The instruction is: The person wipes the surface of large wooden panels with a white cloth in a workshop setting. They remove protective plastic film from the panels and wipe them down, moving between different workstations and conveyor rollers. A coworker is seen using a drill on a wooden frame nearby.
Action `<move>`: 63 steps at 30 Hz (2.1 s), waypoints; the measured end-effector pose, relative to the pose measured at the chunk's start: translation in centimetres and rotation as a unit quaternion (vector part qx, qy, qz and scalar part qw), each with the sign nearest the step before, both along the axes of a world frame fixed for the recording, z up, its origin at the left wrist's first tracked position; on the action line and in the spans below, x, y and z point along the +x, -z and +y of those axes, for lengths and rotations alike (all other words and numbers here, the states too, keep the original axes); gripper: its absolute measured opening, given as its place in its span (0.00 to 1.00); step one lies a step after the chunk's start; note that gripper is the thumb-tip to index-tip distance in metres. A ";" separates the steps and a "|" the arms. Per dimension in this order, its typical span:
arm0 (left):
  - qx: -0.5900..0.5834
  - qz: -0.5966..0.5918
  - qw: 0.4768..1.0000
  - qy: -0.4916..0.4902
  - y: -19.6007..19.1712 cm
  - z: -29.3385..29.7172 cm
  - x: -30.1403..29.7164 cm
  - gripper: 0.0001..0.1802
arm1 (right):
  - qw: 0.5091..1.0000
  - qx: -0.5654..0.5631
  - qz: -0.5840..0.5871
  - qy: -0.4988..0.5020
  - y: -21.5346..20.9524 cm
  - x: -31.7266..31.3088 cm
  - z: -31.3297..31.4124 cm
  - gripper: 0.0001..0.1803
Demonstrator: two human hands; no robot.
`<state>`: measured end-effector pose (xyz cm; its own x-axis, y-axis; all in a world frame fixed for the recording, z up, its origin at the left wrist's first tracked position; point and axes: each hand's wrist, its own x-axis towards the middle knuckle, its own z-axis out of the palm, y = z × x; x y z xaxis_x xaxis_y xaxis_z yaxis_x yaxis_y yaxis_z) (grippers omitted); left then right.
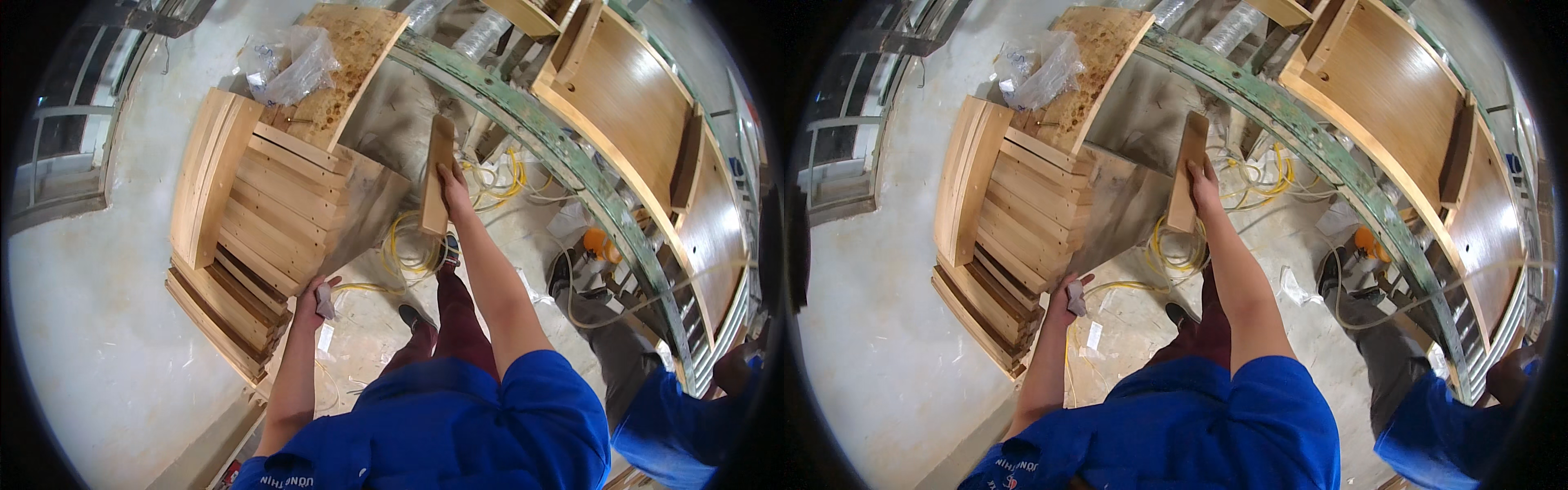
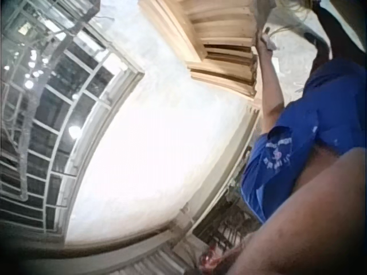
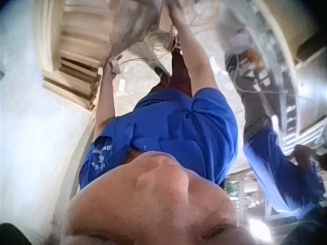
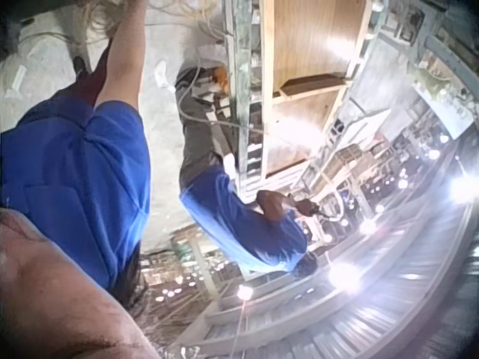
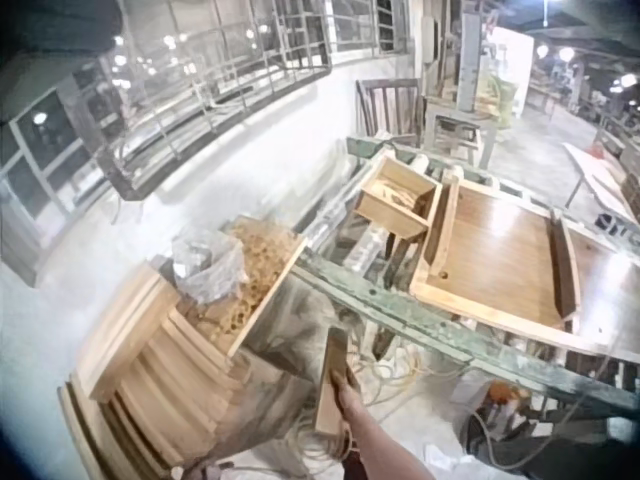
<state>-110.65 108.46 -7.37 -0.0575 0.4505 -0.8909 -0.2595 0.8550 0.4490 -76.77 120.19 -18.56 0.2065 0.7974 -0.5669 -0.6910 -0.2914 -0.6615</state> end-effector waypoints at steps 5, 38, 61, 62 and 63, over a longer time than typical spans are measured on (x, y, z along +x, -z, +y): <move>0.001 0.028 0.999 -0.027 -0.2 -0.9 -0.2 0.18 | 0.976 0.056 -0.175 -0.120 0.1 -2.5 9.1 0.36; -0.028 0.025 0.997 -0.062 0.7 -0.6 -0.5 0.08 | 0.951 -0.017 -0.289 0.103 -6.3 -10.2 5.4 0.32; -0.099 -0.025 0.963 0.250 -7.7 -22.5 -8.4 0.25 | 0.915 -0.067 -0.348 -0.193 -3.9 -20.1 -23.2 0.34; -0.039 -0.029 0.957 0.287 -7.7 -24.3 -9.0 0.24 | 0.897 -0.095 -0.370 -0.224 -3.9 -17.7 -25.2 0.35; -0.075 -0.118 0.973 0.181 -7.5 -25.0 -9.0 0.21 | 0.878 -0.125 -0.386 -0.252 -3.9 -15.1 -27.6 0.35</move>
